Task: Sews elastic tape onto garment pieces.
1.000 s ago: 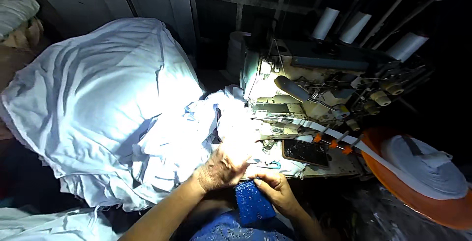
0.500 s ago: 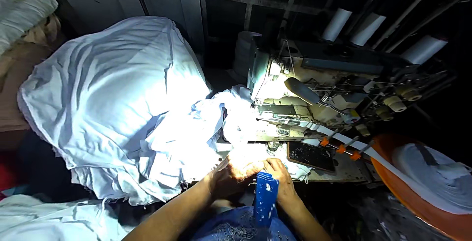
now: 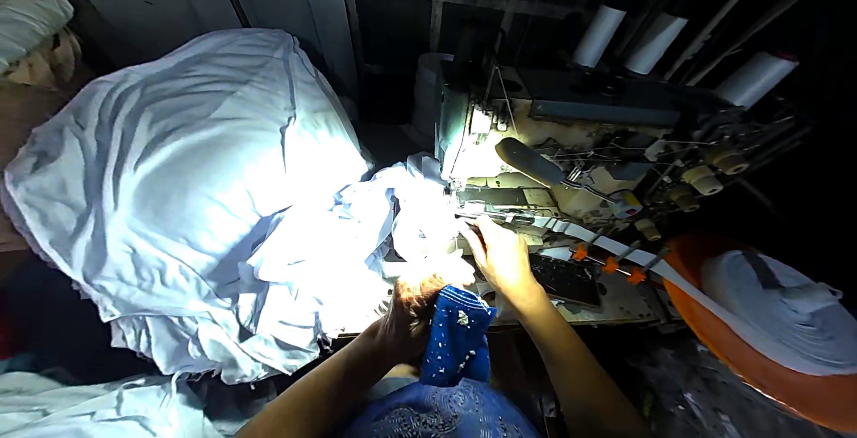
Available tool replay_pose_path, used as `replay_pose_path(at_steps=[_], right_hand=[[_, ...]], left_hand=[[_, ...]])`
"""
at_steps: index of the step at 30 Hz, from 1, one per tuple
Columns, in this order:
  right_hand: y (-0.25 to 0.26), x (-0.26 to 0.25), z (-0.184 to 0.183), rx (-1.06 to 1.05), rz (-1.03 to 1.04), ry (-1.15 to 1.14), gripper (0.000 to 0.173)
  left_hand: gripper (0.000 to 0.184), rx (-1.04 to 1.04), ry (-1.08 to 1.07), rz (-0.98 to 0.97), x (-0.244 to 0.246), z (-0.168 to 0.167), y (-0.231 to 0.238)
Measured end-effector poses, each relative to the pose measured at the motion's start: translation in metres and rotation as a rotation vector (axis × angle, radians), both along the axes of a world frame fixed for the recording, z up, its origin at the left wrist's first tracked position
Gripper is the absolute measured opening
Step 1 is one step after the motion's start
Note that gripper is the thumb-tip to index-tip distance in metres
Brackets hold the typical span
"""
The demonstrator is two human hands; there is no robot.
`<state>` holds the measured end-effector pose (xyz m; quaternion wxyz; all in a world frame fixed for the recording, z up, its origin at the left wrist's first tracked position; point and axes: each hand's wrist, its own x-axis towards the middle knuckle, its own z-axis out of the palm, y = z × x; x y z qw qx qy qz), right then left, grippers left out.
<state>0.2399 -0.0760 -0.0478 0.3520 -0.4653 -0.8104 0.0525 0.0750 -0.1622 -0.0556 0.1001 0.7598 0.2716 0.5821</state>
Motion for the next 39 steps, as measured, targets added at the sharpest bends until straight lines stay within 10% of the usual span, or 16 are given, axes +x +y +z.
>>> replay_pose_path(at_steps=[6, 12, 18, 23, 31, 37, 39], right_hand=[[0.017, -0.022, 0.049, -0.37, -0.002, -0.378, 0.035], [0.001, 0.007, 0.007, 0.048, 0.107, -0.098, 0.029], [-0.052, 0.087, -0.069, -0.343, -0.08, 0.246, 0.031], [-0.073, 0.083, -0.092, -0.225, -0.107, 0.311, 0.019], [-0.071, 0.077, -0.089, -0.134, -0.086, 0.162, 0.021], [-0.047, 0.049, -0.088, -0.051, -0.107, 0.014, 0.033], [-0.041, 0.042, -0.096, 0.007, -0.147, -0.047, 0.04]], left_hand=[[0.033, -0.05, -0.057, -0.075, 0.009, -0.004, 0.007], [0.023, 0.122, 0.215, -0.133, 0.016, -0.01, -0.01], [0.034, -0.892, 0.507, 0.183, -0.017, -0.026, 0.02], [0.042, -1.166, 0.935, 0.427, 0.005, 0.0, 0.039], [0.022, -0.471, 0.739, 0.692, -0.009, -0.023, -0.018], [0.065, -0.915, 0.894, 0.381, 0.031, -0.04, 0.003], [0.047, -0.555, 0.914, 0.385, 0.034, -0.07, 0.016]])
